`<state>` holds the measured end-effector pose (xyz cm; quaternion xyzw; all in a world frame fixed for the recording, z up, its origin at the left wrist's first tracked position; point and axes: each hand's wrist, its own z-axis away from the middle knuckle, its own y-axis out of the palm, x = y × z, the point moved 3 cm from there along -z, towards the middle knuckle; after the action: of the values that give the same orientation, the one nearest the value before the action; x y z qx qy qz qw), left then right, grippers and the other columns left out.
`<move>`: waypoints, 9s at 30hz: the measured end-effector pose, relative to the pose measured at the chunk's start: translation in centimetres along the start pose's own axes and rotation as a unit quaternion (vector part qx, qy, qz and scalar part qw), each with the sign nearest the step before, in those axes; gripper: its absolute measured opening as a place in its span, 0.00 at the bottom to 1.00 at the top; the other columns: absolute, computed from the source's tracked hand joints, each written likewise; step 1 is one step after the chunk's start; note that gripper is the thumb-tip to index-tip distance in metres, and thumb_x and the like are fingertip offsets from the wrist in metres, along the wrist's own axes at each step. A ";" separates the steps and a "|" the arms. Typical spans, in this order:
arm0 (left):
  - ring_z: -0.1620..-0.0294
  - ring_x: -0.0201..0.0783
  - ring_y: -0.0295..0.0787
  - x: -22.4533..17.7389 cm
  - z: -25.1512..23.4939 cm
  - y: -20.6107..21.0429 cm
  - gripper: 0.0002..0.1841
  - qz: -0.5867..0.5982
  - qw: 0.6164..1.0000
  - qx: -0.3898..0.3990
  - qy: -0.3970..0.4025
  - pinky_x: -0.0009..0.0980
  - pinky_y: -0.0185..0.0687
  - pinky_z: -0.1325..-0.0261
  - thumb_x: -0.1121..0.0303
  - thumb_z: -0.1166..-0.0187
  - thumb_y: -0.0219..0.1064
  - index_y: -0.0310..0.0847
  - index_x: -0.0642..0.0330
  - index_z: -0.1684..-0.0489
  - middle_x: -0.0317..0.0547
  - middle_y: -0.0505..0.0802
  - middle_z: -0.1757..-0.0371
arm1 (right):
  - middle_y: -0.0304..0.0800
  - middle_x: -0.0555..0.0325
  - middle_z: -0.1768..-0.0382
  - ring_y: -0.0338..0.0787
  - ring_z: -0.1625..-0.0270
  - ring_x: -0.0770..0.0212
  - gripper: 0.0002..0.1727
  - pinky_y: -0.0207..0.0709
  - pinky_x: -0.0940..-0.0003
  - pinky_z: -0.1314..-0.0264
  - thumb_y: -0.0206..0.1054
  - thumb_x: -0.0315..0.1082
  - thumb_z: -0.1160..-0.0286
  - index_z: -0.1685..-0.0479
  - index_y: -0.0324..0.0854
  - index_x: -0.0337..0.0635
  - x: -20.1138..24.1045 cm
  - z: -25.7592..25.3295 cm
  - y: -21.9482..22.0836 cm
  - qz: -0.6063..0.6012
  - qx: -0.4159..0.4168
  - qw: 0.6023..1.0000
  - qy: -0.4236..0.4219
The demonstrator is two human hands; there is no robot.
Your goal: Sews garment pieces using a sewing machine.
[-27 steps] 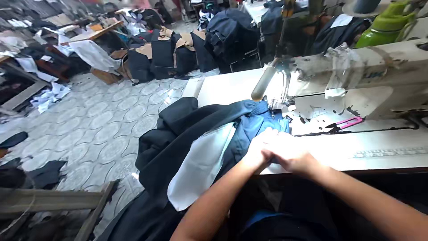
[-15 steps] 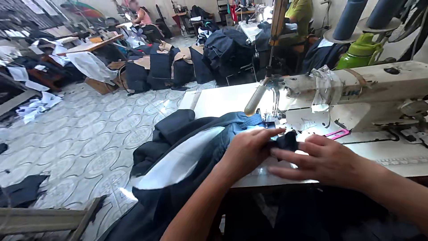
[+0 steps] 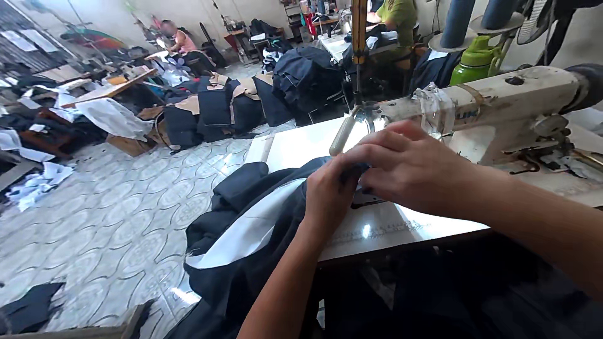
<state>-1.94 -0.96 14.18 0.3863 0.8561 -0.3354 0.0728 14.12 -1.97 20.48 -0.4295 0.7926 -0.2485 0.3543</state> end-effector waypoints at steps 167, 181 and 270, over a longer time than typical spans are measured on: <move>0.21 0.54 0.79 5.5 7.4 8.0 0.26 0.037 0.886 0.461 -0.042 0.54 0.67 0.19 0.48 0.13 0.55 0.86 0.57 0.32 0.53 0.88 0.27 | 0.99 0.57 0.52 0.96 0.41 0.60 0.17 0.83 0.64 0.35 0.58 0.27 0.24 0.59 0.96 0.47 10.3 17.7 14.1 -0.151 0.000 0.938 0.312; 0.18 0.60 0.75 8.4 9.1 10.3 0.27 -0.011 0.920 0.385 -0.066 0.64 0.62 0.20 0.41 0.19 0.61 0.86 0.41 0.27 0.52 0.83 0.21 | 0.99 0.62 0.50 0.95 0.41 0.63 0.19 0.76 0.60 0.34 0.56 0.30 0.24 0.57 0.96 0.56 8.0 16.9 14.1 -0.112 0.060 0.935 0.331; 0.59 0.32 0.87 8.0 8.1 13.0 0.08 0.213 0.907 0.331 -0.152 0.36 0.81 0.52 0.66 0.20 0.69 0.92 0.59 0.58 0.41 0.92 0.62 | 0.89 0.46 0.32 0.85 0.28 0.50 0.15 0.68 0.47 0.25 0.58 0.39 0.22 0.54 0.92 0.52 4.3 17.9 14.8 -0.185 0.056 0.920 0.340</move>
<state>0.68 5.01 -1.78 0.5053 0.5717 -0.6311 0.1396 18.87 0.23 -2.56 -0.4379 0.7565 -0.4846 0.0342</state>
